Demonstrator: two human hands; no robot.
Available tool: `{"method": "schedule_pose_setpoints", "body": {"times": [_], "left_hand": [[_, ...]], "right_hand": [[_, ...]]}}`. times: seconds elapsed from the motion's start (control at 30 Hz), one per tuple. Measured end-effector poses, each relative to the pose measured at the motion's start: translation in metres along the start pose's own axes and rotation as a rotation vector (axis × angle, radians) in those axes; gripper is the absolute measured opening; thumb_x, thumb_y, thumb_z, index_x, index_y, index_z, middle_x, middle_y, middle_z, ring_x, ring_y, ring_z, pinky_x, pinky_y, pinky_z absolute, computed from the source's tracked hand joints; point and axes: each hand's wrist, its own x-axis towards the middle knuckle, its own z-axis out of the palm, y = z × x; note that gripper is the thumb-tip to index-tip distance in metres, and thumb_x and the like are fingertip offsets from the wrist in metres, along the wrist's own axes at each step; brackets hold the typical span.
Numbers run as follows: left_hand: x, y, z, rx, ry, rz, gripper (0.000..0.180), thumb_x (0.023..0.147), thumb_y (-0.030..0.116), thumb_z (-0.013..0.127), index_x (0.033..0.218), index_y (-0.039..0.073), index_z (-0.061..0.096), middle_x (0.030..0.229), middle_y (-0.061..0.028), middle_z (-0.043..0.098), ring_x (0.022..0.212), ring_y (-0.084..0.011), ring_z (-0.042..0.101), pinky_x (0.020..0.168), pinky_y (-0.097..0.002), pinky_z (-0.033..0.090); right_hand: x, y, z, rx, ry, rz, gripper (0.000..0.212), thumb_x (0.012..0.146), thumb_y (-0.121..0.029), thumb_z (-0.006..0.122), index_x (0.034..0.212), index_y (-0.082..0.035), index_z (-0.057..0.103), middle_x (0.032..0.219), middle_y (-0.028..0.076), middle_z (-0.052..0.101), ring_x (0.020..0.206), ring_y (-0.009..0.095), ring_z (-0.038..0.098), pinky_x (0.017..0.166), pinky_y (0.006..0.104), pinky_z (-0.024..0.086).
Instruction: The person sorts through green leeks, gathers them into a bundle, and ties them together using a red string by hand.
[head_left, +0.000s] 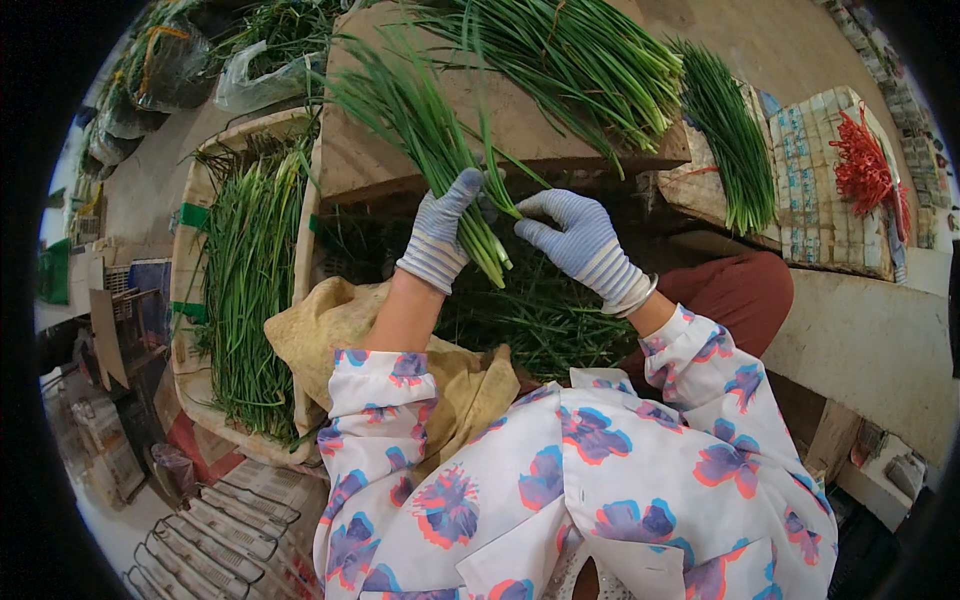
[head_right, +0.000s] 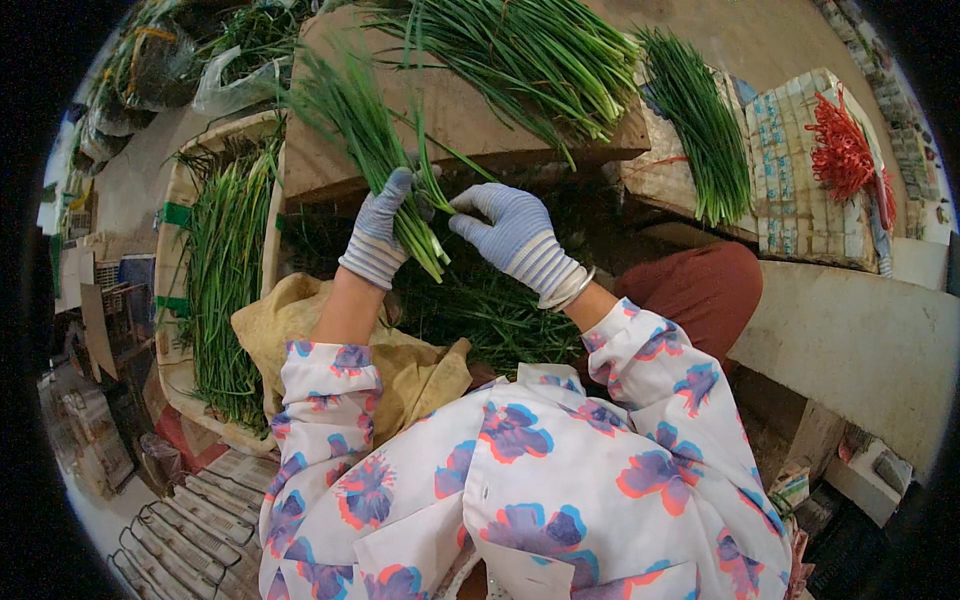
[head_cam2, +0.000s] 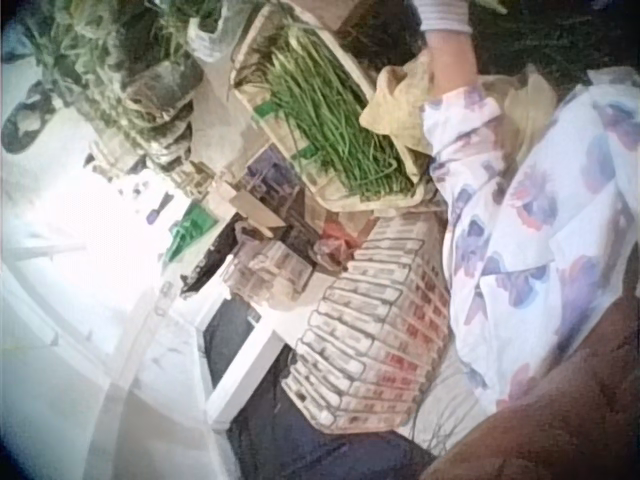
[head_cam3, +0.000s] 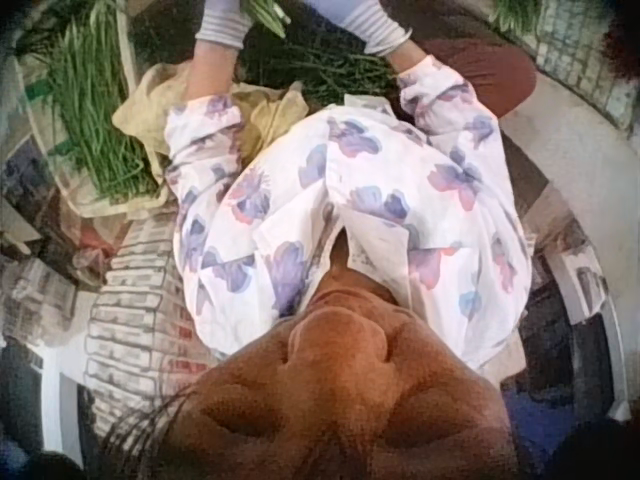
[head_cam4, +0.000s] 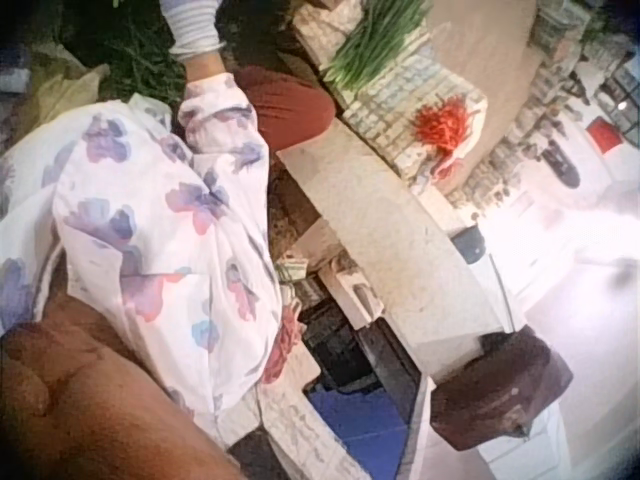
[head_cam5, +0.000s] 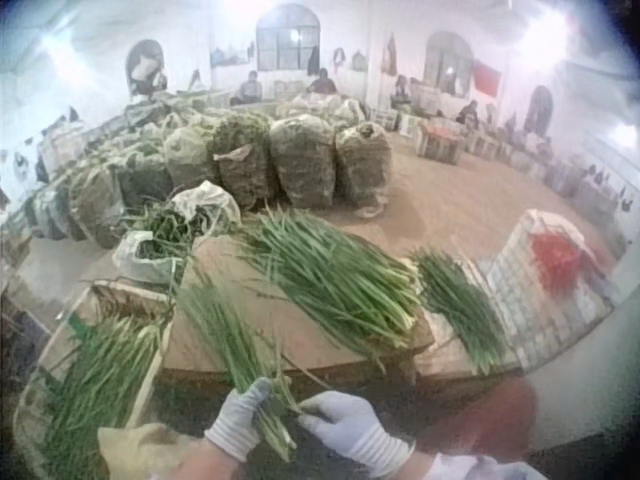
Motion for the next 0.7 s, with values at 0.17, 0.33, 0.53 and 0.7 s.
{"method": "schedule_pose_setpoints", "body": {"times": [0.17,0.33,0.53,0.7], "left_hand": [[-0.004,0.004,0.003,0.146,0.054,0.016,0.019,0.074,0.011,0.069,0.088,0.005,0.059,0.069,-0.0044,0.059,0.058,-0.0142,0.056,0.052,-0.0279,0.049],[-0.005,0.0,0.01,0.124,0.062,0.097,0.018,0.074,0.009,0.068,0.089,0.003,0.059,0.07,-0.0054,0.06,0.059,-0.0153,0.057,0.052,-0.0285,0.048],[0.001,-0.002,0.004,0.029,0.05,0.145,0.017,0.076,0.01,0.067,0.088,0.002,0.058,0.071,-0.007,0.059,0.059,-0.0176,0.058,0.052,-0.0299,0.05],[0.002,0.001,-0.002,-0.004,0.043,0.124,0.016,0.078,0.01,0.066,0.089,0.002,0.057,0.069,-0.007,0.058,0.059,-0.0184,0.057,0.052,-0.0302,0.05]], "right_hand": [[0.001,0.006,0.008,0.378,-0.093,0.283,0.018,0.076,-0.014,0.067,0.089,-0.001,0.064,0.077,0.003,0.062,0.069,0.012,0.057,0.063,0.0259,0.046],[-0.008,0.017,0.022,1.019,0.124,0.534,0.017,0.076,-0.011,0.067,0.089,-0.002,0.063,0.076,0.002,0.061,0.069,0.008,0.055,0.063,0.0223,0.044],[-0.02,0.02,0.004,0.861,0.211,0.318,0.014,0.081,-0.013,0.062,0.086,0.0,0.06,0.07,0.004,0.058,0.061,0.009,0.053,0.058,0.0226,0.042],[-0.051,0.035,-0.047,0.906,-0.46,0.276,0.029,0.087,-0.027,0.052,0.094,0.0,0.06,0.072,0.008,0.061,0.063,0.014,0.056,0.06,0.0238,0.045]]}}
